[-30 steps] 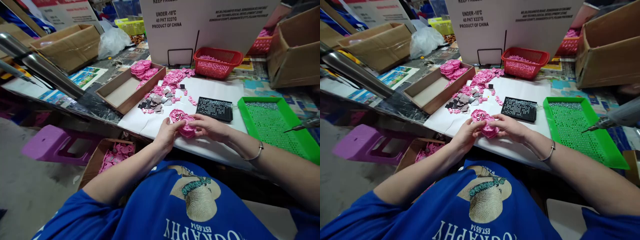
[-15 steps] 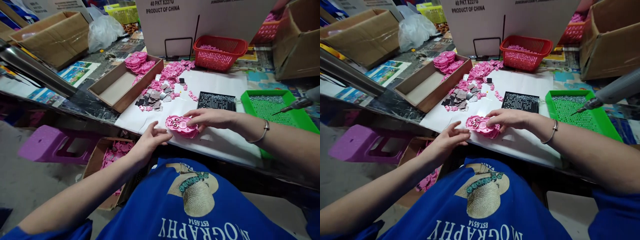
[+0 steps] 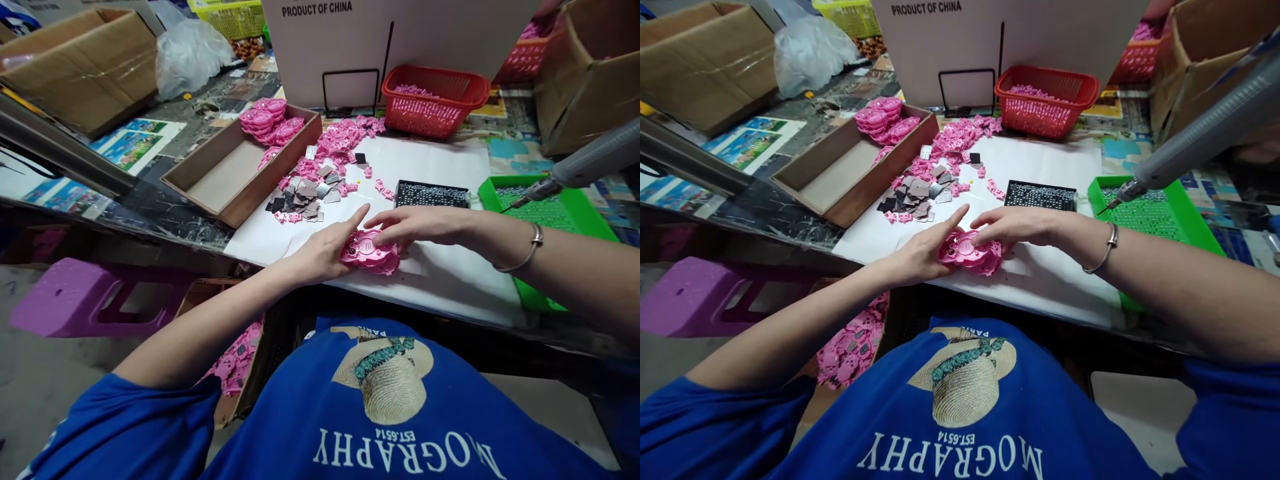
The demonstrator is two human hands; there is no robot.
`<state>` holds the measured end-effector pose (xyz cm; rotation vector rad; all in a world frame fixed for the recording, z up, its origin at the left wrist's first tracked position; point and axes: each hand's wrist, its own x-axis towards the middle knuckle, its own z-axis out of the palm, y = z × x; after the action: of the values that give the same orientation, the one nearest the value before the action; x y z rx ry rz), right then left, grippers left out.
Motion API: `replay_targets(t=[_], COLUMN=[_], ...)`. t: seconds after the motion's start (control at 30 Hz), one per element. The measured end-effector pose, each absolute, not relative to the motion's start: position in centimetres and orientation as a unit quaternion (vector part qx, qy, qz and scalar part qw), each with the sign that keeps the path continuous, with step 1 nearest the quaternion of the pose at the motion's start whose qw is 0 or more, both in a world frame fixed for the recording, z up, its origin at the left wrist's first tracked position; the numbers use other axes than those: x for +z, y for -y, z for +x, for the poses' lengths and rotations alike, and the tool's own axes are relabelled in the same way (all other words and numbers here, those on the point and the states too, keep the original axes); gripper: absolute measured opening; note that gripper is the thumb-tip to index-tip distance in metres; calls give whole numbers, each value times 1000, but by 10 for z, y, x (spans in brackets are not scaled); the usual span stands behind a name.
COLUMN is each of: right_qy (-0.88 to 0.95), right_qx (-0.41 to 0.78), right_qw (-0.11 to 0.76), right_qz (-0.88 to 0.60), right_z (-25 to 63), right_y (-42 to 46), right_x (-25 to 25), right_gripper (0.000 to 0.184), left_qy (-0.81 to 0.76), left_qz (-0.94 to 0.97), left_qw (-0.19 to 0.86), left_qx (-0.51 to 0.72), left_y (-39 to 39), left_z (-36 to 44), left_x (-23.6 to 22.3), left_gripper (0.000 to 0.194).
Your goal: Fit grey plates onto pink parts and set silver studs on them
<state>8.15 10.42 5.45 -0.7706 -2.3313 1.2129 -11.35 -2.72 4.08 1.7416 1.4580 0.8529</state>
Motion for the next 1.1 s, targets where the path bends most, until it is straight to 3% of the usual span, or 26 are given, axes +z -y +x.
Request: replay_targets(t=[0.27, 0.47, 0.57, 0.67, 0.77, 1.1], right_qy=[879, 912, 934, 935, 936, 940], right_qx=[368, 264, 238, 246, 263, 283], right_qw=[129, 212, 195, 180, 147, 99], right_qz=[-276, -232, -182, -182, -183, -162], right_z=[94, 124, 136, 138, 133, 130], right_y=[-83, -63, -60, -65, -72, -82], right_x=[69, 61, 42, 31, 32, 44], right_gripper=[55, 44, 56, 69, 79, 76], left_qy=[-629, -666, -686, -684, -668, -665], left_qz=[682, 678, 662, 662, 678, 717], left_qw=[276, 225, 231, 241, 233, 109], left_qx=[251, 216, 197, 188, 199, 179], left_y=[36, 41, 44, 49, 55, 64], left_z=[-101, -87, -79, -75, -75, -74], left_x=[42, 38, 41, 46, 50, 48], left_gripper=[94, 86, 96, 104, 99, 79])
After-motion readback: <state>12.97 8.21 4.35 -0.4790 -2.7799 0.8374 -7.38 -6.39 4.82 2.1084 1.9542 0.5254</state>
